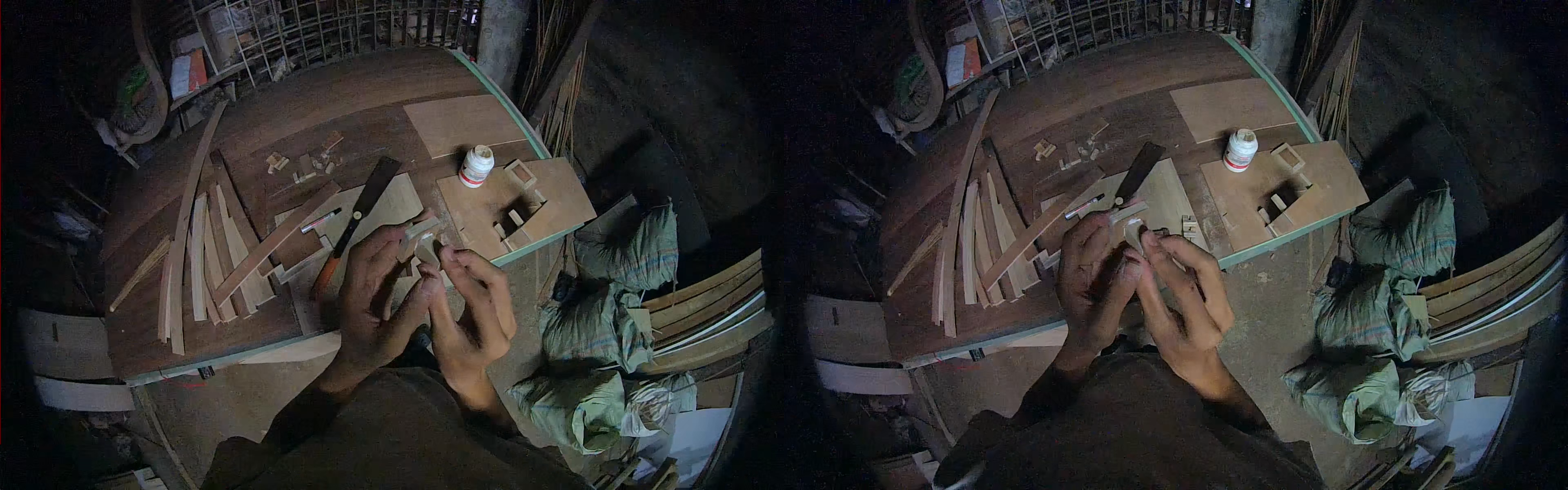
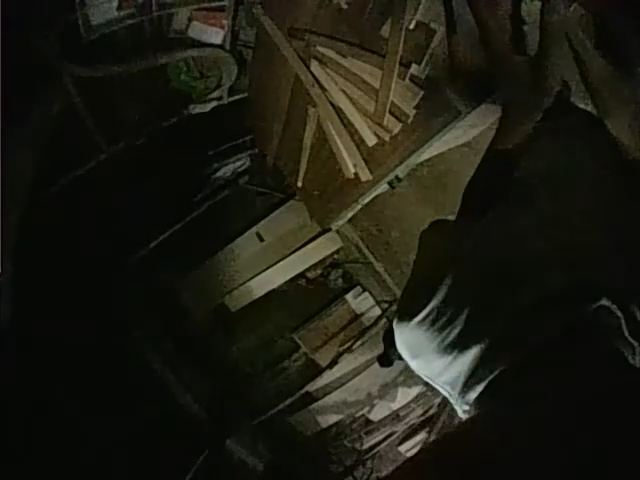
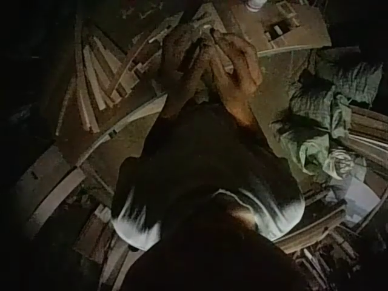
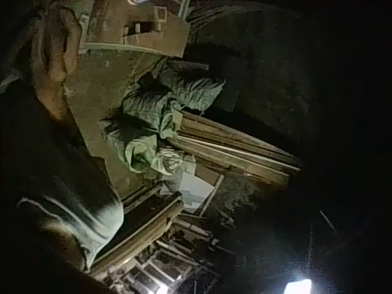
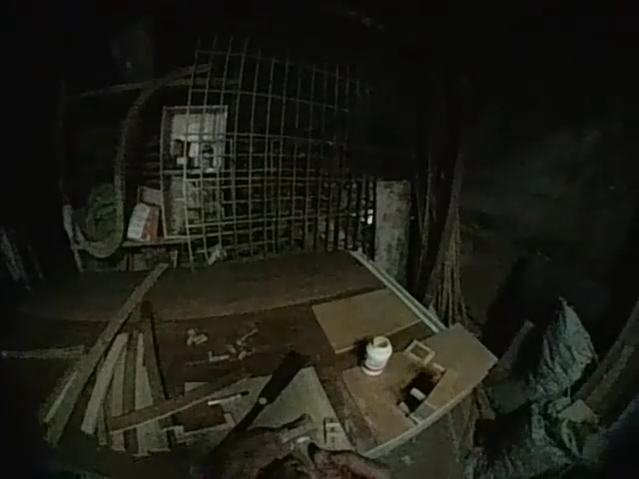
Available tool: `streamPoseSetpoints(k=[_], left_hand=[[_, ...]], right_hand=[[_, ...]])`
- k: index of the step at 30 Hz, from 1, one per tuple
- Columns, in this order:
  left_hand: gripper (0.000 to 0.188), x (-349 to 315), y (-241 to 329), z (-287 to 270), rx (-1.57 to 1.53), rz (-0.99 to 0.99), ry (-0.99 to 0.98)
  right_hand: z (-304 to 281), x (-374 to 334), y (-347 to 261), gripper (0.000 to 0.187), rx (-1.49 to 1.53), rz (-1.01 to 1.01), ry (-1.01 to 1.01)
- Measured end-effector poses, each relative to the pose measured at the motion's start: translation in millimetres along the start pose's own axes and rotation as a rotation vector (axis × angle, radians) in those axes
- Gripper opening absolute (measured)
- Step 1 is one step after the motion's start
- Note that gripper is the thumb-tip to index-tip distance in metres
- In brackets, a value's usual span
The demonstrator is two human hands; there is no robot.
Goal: Applying glue and assembling small wooden components to build a box.
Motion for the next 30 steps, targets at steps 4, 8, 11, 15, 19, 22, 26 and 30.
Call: streamPoseSetpoints(k=[4,8,11,15,19,22,26,30], left_hand=[[0.056,0.6,0.8,1.6,0.070,0.008,-0.021],[0.056,0.3,0.4,0.6,0.025,0.039,-0.039],[0.055,-2.4,0.0,-0.3,0.206,0.017,-0.079],[0.053,-5.6,-1.1,0.2,0.144,-0.022,0.009],[0.052,-6.3,0.0,1.5,0.212,0.020,0.012],[0.053,-7.5,-3.2,3.9,0.060,-0.020,0.041],[0.055,-8.6,-3.0,4.6,0.127,-0.033,0.046],[0.060,-8.2,-6.1,5.7,-0.093,-0.159,0.123]], right_hand=[[-1.8,-0.2,0.1,0.034,-0.029,0.006,0.002],[-2.7,0.7,-1.3,0.033,-0.008,0.010,0.019],[-3.1,1.4,-1.8,0.032,0.004,0.021,0.015],[-4.2,1.5,-1.9,0.031,-0.021,0.014,-0.016],[-4.3,2.0,-0.7,0.032,-0.037,0.005,-0.011],[-5.2,2.9,-0.9,0.033,-0.034,-0.009,-0.017],[-6.7,3.9,-2.0,0.033,-0.051,-0.008,-0.050],[-5.4,5.2,-0.7,0.036,-0.063,-0.022,-0.081]])
Point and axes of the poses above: each hand's wrist, its own x-axis towards the middle knuckle, its own z-axis out of the palm, y = z × x, the point moved 3 cm from there along x, towards the middle knuckle, and after that the axes turned 10 degrees about z, right-handed, at the moved point
